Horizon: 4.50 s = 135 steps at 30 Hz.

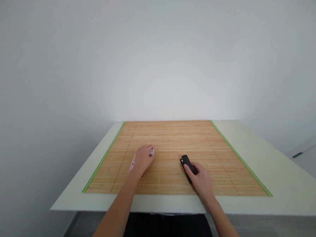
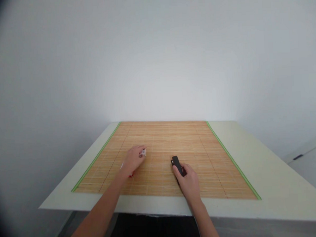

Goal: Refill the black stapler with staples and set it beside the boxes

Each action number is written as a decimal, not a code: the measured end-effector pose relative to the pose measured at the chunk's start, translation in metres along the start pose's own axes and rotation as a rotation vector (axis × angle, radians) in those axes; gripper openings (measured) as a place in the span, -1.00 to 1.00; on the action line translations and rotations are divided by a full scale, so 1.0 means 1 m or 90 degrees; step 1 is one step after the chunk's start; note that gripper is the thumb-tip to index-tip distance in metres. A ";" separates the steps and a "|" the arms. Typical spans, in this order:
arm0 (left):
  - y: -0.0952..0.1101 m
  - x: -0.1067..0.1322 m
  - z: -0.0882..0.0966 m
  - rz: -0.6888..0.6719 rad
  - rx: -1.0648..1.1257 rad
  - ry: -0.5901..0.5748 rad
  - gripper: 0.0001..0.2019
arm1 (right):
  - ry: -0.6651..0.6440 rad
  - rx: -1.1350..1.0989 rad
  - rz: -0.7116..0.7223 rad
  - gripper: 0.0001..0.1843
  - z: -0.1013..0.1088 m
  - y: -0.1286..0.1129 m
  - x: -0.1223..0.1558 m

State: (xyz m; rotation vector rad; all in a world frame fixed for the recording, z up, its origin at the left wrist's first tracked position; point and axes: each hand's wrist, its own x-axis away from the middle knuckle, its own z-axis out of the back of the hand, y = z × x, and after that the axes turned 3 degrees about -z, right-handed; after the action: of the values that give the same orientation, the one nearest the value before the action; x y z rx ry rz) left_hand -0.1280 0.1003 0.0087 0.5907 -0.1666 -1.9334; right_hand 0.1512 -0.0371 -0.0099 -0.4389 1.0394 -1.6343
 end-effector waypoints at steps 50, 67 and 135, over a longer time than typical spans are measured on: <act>-0.070 0.099 0.007 0.144 -0.080 0.109 -0.49 | -0.347 0.143 0.197 -0.51 -0.125 -0.107 0.013; -0.013 0.100 0.044 0.215 0.032 0.345 -0.57 | -0.153 0.128 0.187 -0.41 -0.042 -0.028 -0.016; 0.091 0.094 -0.051 -0.048 -0.094 -0.010 -0.47 | -0.095 0.415 0.102 -0.38 -0.042 -0.006 0.017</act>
State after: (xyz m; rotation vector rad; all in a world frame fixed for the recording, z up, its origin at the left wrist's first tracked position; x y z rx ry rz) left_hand -0.0596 -0.0151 -0.0320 0.4893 -0.0119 -2.0037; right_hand 0.1116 -0.0354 -0.0314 -0.0364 0.3778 -1.6579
